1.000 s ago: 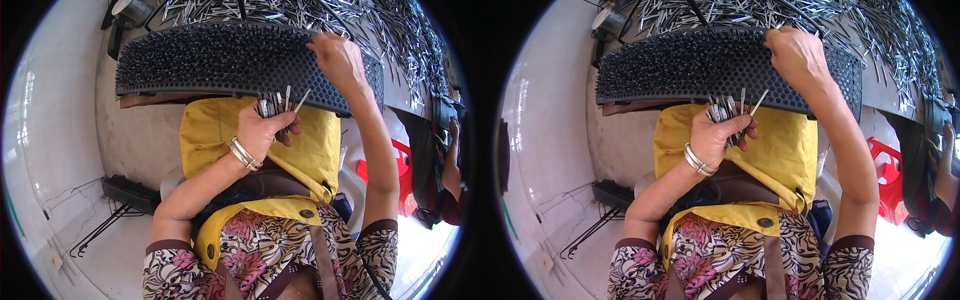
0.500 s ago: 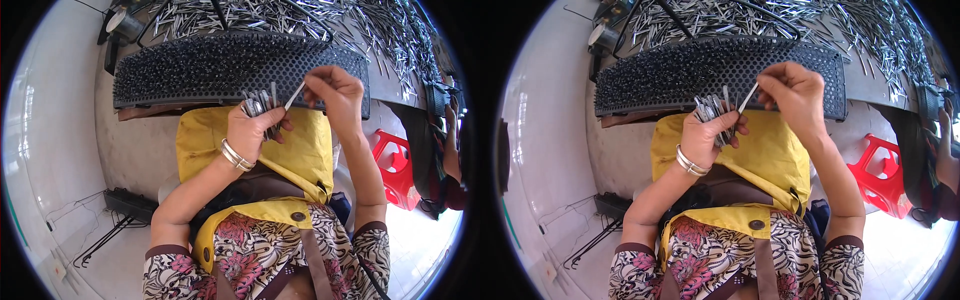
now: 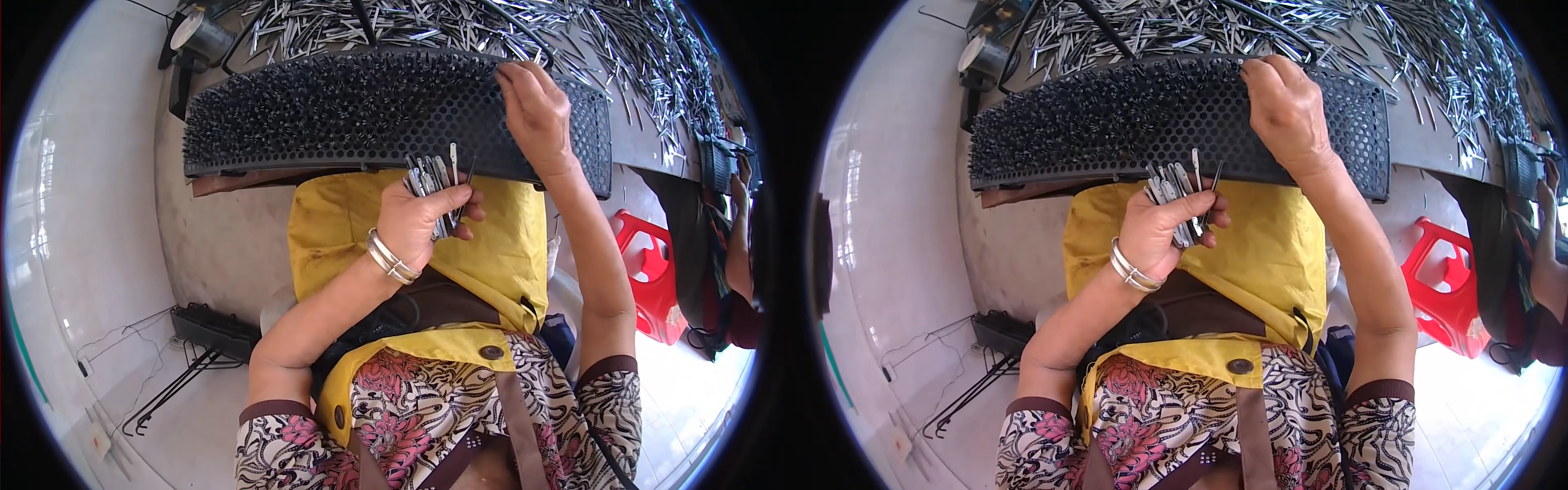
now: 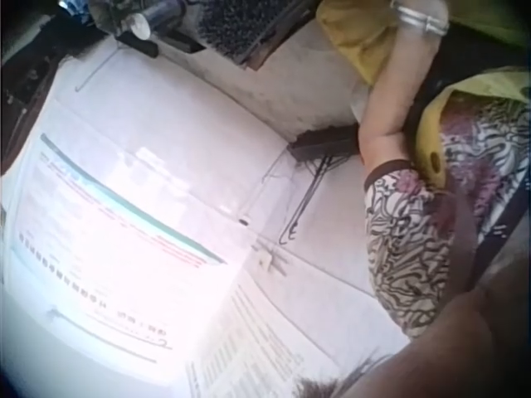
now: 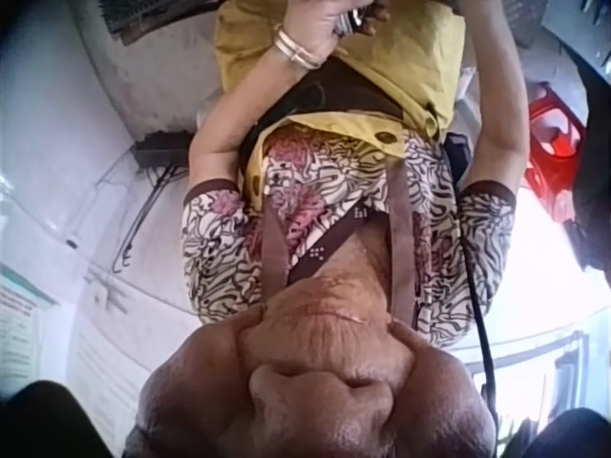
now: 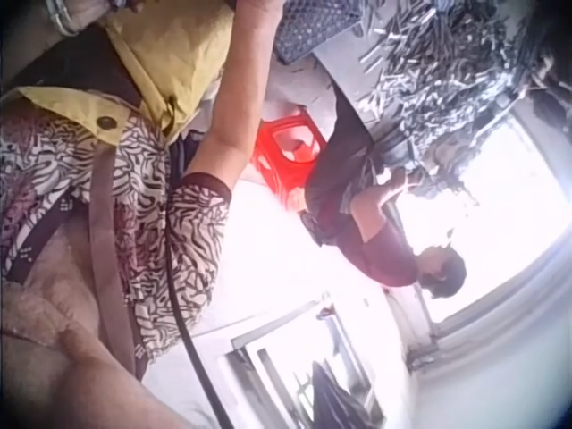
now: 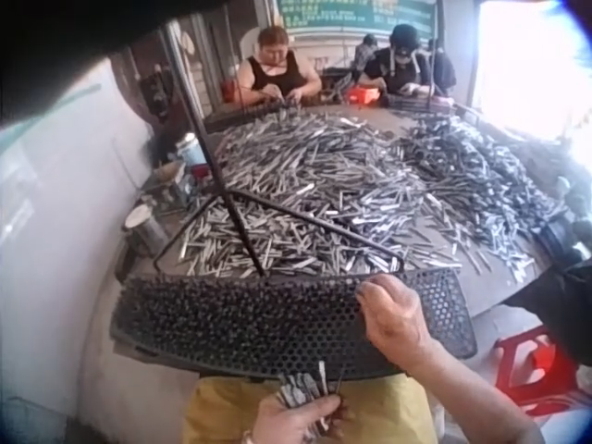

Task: Sorting small metal pins from a large pile into a textured sorting mat at a workbench.

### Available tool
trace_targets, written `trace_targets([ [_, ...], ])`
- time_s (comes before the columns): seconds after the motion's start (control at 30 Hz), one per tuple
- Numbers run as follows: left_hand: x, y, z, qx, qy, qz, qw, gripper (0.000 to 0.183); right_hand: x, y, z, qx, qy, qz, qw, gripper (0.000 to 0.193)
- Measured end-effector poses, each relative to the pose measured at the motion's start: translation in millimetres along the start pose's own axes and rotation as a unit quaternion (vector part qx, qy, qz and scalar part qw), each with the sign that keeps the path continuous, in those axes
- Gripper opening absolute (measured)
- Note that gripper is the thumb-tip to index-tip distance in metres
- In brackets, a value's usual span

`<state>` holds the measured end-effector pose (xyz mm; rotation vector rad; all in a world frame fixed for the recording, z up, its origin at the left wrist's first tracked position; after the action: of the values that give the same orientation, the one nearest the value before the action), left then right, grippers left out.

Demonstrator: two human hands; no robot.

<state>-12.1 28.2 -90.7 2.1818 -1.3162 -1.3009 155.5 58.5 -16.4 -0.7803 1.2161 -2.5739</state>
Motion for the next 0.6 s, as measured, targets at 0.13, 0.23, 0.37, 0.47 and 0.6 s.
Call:
trace_targets([
  [0.13, -1, -1, 2, 0.001, -0.004, 0.0, 1.0, 0.016, 1, -8, -5, 0.055, 0.085, 0.032, 0.994, 0.013],
  [0.23, 0, 0, 1, 0.003, -0.008, 0.002, 1.0, 0.016, -3, -6, -15, 0.141, 0.054, 0.025, 0.988, 0.009],
  [0.37, 1, 3, -2, 0.005, -0.017, 0.001, 1.0, 0.016, 1, -1, -11, 0.133, 0.078, 0.089, 0.984, 0.016],
  [0.47, -1, 3, 1, 0.008, -0.011, -0.007, 1.0, 0.016, 23, 2, 10, 0.058, 0.042, -0.011, 0.997, 0.021],
  [0.6, -4, 4, -5, 0.041, -0.021, -0.012, 0.999, 0.015, 36, 46, -2, 0.16, -0.264, -0.375, 0.874, 0.019],
])
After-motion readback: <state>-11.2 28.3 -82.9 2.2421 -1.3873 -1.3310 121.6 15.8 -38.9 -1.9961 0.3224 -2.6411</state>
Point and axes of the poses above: each hand's wrist, its own y-axis away from the middle knuckle, its own z-axis out of the back of the hand, x = y × z, the point moved 7 cm from there along -y, towards the middle knuckle, and after that the axes turned 5 degrees about z, right-handed, at the moved point
